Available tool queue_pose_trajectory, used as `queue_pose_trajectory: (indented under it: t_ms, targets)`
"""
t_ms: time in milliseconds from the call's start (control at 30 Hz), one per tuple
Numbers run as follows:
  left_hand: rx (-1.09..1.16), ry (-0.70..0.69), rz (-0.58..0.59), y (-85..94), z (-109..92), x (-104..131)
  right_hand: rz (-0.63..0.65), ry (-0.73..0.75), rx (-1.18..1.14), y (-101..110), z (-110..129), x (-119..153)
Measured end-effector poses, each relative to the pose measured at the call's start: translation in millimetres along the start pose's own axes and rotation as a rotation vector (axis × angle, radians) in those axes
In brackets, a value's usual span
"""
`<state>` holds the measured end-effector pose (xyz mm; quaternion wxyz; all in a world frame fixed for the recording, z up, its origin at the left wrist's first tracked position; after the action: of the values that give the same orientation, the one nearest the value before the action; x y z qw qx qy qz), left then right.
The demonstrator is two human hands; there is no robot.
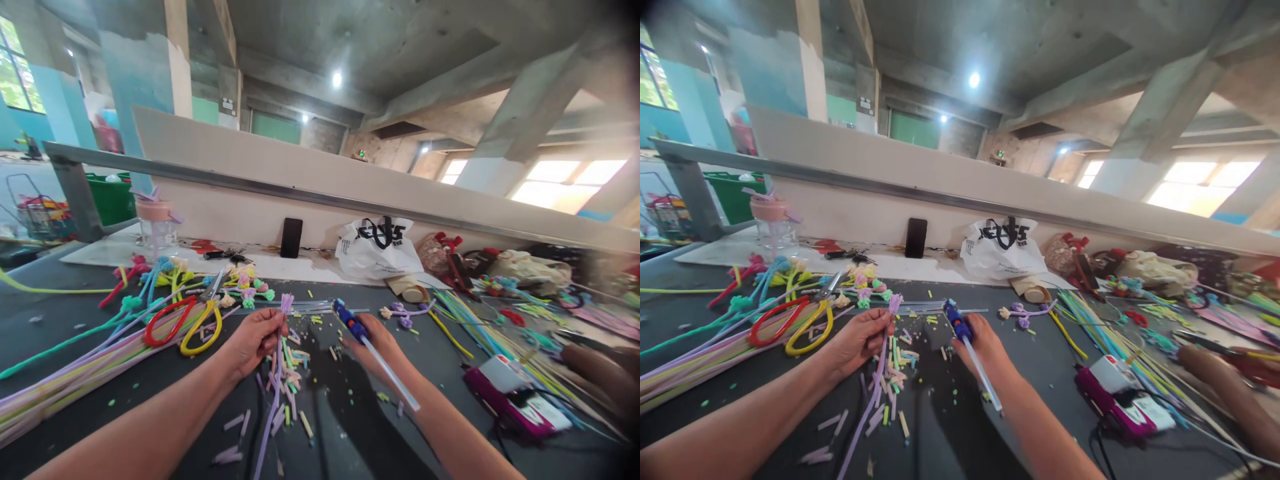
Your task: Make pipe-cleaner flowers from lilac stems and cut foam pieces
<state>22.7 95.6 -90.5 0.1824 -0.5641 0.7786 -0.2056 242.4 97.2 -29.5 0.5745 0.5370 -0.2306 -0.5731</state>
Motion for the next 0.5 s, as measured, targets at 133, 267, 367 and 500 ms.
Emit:
queue_pose_trajectory:
  t_ms: [133,267,367,500]
  targets:
    - [-0.006,0.003,0.007,-2.9,0.3,1.9,0.129,0.052,0.134,-2.0,-27.5,13.6]
    - [-0.025,0.018,0.01,-1.8,-0.9,2.6,0.166,-0.009,0.196,-3.6,-42.6,21.8]
    - [-0.027,0.01,0.003,2.6,-3.6,1.7,0.202,-0.009,0.2,-8.8,-46.6,21.3]
    - [-0.029,0.013,0.01,5.7,-3.4,0.9,0.223,-0.05,0.179,-3.1,-54.8,19.0]
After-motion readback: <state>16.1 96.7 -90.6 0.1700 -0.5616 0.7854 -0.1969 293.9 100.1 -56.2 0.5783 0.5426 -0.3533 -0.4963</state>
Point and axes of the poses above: each hand's wrist, its own x-axis away from the middle knuckle, its own y-axis out of the back of the hand, z = x × y, the point moved 6 cm from there along -x, towards the middle knuckle, and after that the axes turned 1 degree about z, right-handed, at the moved point
